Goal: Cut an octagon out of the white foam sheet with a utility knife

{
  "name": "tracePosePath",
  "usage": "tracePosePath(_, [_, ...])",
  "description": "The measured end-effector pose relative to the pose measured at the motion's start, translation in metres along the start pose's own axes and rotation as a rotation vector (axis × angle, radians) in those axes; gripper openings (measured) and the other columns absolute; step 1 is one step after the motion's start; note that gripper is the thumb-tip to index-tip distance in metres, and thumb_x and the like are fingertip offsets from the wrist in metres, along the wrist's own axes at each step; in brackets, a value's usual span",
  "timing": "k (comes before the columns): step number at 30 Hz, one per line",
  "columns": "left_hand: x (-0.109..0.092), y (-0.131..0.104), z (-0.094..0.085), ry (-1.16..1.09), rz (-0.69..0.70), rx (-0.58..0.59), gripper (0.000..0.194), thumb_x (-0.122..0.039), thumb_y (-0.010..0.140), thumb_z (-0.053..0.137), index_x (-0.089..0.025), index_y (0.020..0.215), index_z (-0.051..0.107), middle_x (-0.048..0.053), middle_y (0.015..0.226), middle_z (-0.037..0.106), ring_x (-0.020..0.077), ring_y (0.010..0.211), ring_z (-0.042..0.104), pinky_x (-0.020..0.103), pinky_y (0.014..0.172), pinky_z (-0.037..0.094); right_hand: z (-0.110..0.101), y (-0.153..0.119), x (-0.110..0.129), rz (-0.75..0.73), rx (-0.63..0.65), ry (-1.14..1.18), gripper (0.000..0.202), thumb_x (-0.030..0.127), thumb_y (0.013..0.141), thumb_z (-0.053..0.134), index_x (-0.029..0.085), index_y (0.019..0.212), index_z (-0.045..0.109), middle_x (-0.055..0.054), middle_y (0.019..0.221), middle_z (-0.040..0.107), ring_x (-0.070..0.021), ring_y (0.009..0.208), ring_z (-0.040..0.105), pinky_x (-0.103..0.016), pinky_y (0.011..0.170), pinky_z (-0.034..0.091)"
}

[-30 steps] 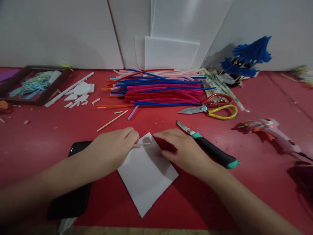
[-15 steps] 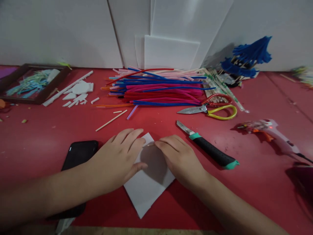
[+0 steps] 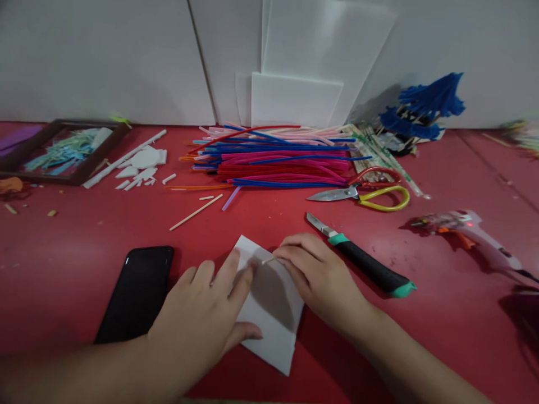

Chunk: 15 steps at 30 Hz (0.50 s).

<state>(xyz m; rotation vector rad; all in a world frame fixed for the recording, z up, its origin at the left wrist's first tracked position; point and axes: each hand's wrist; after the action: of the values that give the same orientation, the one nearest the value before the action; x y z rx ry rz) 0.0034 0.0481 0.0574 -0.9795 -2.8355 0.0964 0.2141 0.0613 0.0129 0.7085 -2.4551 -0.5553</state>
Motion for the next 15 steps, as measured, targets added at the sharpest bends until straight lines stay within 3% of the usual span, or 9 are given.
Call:
tracePosePath(3, [0.002, -0.005, -0.001, 0.014, -0.025, -0.239, 0.079, -0.074, 0.061, 0.085, -0.016, 0.114, 0.077, 0.011, 0.108, 0.077, 0.0237, 0.069, 0.068, 0.035, 0.054, 0.06, 0.004, -0.002, 0.005, -0.025, 0.01, 0.036, 0.023, 0.016, 0.104, 0.048, 0.023, 0.1, 0.069, -0.007, 0.095, 0.073, -0.0181, 0.083, 0.072, -0.03, 0.073, 0.06])
tracePosePath(5, [0.003, -0.009, -0.004, 0.022, -0.015, -0.333, 0.07, -0.068, 0.055, 0.091, -0.014, 0.098, 0.079, 0.006, 0.084, 0.074, 0.0227, 0.063, 0.065, 0.033, 0.047, 0.057, 0.006, -0.004, 0.008, -0.049, 0.015, 0.051, 0.023, 0.015, 0.104, 0.047, 0.021, 0.099, 0.069, -0.008, 0.094, 0.073, -0.018, 0.082, 0.071, -0.03, 0.071, 0.06])
tracePosePath(7, [0.001, -0.013, -0.003, 0.011, 0.088, -0.375, 0.054, -0.055, 0.057, 0.096, -0.014, 0.086, 0.078, 0.001, 0.07, 0.068, 0.0209, 0.058, 0.063, 0.031, 0.042, 0.053, 0.008, -0.007, 0.01, -0.081, 0.023, 0.061, 0.024, 0.014, 0.103, 0.047, 0.021, 0.099, 0.07, -0.008, 0.093, 0.074, -0.0189, 0.082, 0.07, -0.032, 0.072, 0.06])
tracePosePath(10, [-0.01, -0.016, 0.008, -0.012, 0.278, -0.46, 0.028, -0.036, 0.073, 0.085, -0.015, 0.09, 0.078, 0.003, 0.076, 0.073, 0.0198, 0.055, 0.062, 0.029, 0.04, 0.05, 0.009, -0.009, 0.012, -0.118, 0.04, 0.066, 0.025, 0.012, 0.101, 0.048, 0.019, 0.102, 0.072, -0.008, 0.092, 0.076, -0.0203, 0.082, 0.07, -0.034, 0.072, 0.06])
tracePosePath(13, [-0.023, -0.017, 0.021, 0.038, 0.202, -0.618, 0.019, -0.023, 0.083, 0.063, -0.013, 0.089, 0.078, 0.011, 0.084, 0.078, 0.0247, 0.053, 0.064, 0.035, 0.04, 0.05, 0.008, -0.01, 0.015, -0.124, 0.069, 0.064, 0.026, 0.011, 0.1, 0.049, 0.018, 0.103, 0.074, -0.008, 0.092, 0.076, -0.021, 0.081, 0.07, -0.033, 0.072, 0.059])
tracePosePath(15, [-0.026, -0.019, 0.024, 0.063, 0.197, -0.577, 0.024, -0.017, 0.086, 0.055, -0.014, 0.091, 0.078, 0.01, 0.089, 0.078, 0.0251, 0.057, 0.066, 0.037, 0.044, 0.053, 0.008, -0.009, 0.016, -0.117, 0.088, 0.068, 0.026, 0.01, 0.1, 0.049, 0.018, 0.102, 0.073, -0.008, 0.091, 0.076, -0.0206, 0.08, 0.069, -0.033, 0.071, 0.059])
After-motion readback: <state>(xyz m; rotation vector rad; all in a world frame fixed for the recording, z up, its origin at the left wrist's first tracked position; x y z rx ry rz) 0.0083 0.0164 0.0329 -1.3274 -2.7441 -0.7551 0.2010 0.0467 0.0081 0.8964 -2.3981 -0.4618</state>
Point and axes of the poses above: each hand's wrist, its own y-axis towards the middle knuckle, its own z-axis out of the palm, x = y × z
